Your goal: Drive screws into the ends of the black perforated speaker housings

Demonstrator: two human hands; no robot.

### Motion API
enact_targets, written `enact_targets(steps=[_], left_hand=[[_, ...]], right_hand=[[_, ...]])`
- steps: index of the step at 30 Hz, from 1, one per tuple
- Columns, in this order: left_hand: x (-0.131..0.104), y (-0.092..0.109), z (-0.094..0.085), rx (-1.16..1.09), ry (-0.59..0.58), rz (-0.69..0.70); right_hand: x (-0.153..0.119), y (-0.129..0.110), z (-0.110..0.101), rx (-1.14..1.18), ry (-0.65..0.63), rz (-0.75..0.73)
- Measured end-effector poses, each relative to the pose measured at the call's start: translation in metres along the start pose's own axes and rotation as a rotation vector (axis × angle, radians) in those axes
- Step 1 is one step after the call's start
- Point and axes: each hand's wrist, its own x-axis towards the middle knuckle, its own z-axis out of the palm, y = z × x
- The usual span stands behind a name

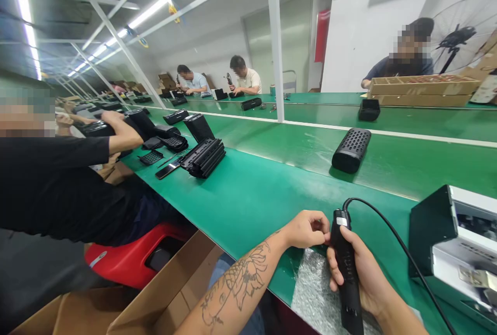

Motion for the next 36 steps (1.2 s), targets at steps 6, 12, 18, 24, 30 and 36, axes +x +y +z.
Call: enact_targets(steps=[6,12,18,24,30,36], left_hand=[[0.001,0.001,-0.001,0.011,-0.024,0.052],[-0.002,0.006,-0.006,-0.026,-0.071,0.107],[-0.001,0.007,-0.011,-0.04,-0.116,0.139],[-0.001,0.009,-0.013,-0.03,-0.129,0.156],[-0.002,0.013,-0.012,-0.033,-0.134,0.148],[-0.003,0.016,-0.013,-0.032,-0.137,0.157]], right_hand=[[0.002,-0.003,0.004,-0.023,-0.024,0.001],[0.002,-0.008,0.01,-0.021,-0.031,0.046],[0.004,-0.01,0.011,-0.03,-0.051,0.049],[0.005,-0.01,0.012,-0.047,-0.07,0.045],[0.006,-0.01,0.01,-0.063,-0.081,0.037],[0.007,-0.01,0.009,-0.07,-0.083,0.03]])
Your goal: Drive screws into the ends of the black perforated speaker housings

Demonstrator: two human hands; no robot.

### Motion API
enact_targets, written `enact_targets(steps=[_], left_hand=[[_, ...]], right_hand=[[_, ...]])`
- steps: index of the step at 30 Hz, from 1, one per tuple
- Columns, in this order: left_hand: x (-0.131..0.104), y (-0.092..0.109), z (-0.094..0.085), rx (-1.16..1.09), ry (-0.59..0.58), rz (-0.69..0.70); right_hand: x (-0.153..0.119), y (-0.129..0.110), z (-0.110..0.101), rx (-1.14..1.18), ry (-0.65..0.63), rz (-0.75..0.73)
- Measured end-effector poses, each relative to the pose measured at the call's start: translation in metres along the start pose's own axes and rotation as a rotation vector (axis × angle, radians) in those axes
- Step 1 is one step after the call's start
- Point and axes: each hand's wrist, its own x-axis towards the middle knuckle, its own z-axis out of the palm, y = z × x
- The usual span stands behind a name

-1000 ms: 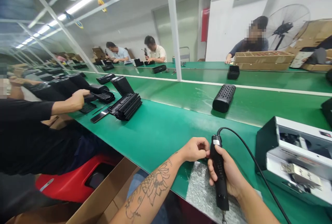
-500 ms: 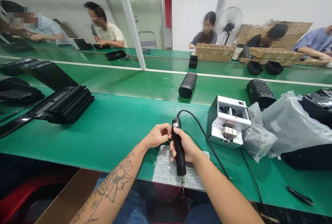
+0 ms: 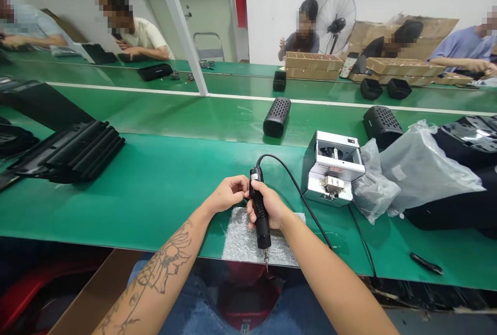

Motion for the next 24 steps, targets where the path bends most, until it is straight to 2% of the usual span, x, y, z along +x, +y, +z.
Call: enact_targets(steps=[12,24], left_hand=[[0.0,-0.002,-0.001,-0.024,-0.008,-0.008],[-0.001,0.001,-0.002,-0.086,-0.028,-0.007]], right_hand=[[-0.001,0.002,-0.003,0.014,-0.028,-0.008],[0.005,0.001,-0.016,0.134,-0.078,-0.009]])
